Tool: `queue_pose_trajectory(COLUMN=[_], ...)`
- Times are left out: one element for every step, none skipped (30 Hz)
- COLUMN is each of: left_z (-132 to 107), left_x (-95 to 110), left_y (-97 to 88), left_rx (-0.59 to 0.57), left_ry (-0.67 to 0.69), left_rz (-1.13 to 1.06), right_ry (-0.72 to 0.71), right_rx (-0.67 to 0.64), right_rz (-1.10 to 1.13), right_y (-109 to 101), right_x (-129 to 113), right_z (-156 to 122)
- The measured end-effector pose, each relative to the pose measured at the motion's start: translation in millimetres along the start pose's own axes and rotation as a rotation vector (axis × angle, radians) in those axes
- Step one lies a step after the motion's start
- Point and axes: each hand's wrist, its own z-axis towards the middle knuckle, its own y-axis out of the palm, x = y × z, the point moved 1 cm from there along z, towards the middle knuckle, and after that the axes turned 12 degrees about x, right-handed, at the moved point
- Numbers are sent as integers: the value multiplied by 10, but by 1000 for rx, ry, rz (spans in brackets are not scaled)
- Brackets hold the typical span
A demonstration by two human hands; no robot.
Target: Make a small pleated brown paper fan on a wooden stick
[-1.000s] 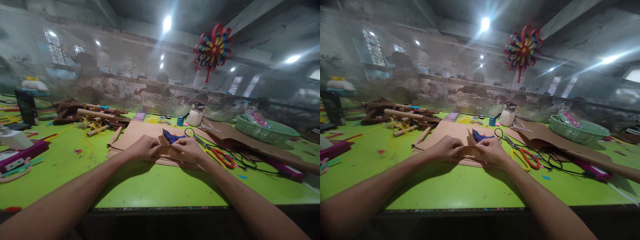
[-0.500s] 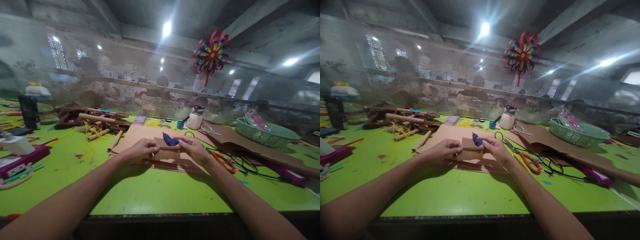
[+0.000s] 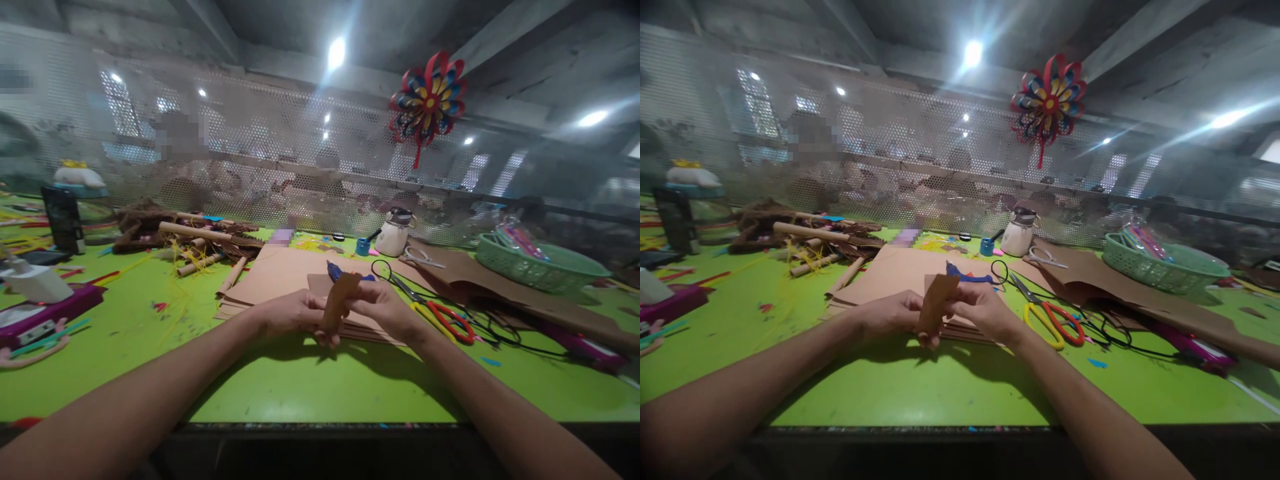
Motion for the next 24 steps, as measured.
queue_pose_trajectory(left_z=[4,9,15,21,27,34,42,52,64,78,93,108,123,136,148,158,165,168,169,167,164,158,153,148], left_x=[11,30,56,87,121,152,176,191,194,187,170,147,119,91,63,38,15,-4,-21,-36,-48,-57,-63,-66], left_y=[-30,-65,-100,-132,-155,-165,-162,-146,-123,-98,-77,-63,-60,-65,-78,-97,-117,-138,-156,-171,-183,-191,-197,-202], left_rx=[36,89,153,226,301,365,402,419,419,413,427,450,483,520,551,576,596,608,614,616,616,616,617,619], left_ry=[-11,-15,-4,29,75,124,164,194,212,222,228,229,231,230,224,210,185,150,106,61,26,8,11,30], left_rz=[5,2,-7,-14,-10,15,65,131,211,288,352,405,446,476,496,510,518,519,516,512,514,526,551,587], right_ry=[5,8,13,16,8,-9,-31,-53,-68,-74,-72,-64,-54,-43,-32,-20,-9,0,8,15,19,15,4,-14], right_rx=[28,49,54,41,21,-5,-35,-66,-94,-116,-129,-133,-129,-118,-100,-71,-31,16,63,107,138,158,167,169], right_rz=[-48,-106,-176,-256,-340,-422,-498,-558,-596,-616,-623,-621,-616,-614,-614,-615,-616,-615,-610,-602,-598,-599,-605,-617], right_y=[-20,-41,-60,-74,-83,-87,-87,-83,-78,-72,-67,-62,-58,-54,-48,-41,-32,-23,-13,-3,6,13,18,20], right_x=[31,66,100,130,152,165,170,169,164,159,155,154,155,160,167,177,190,206,227,253,285,319,355,390], right_z=[13,28,45,63,80,96,110,121,129,136,142,147,152,156,161,165,168,170,170,170,168,167,167,169])
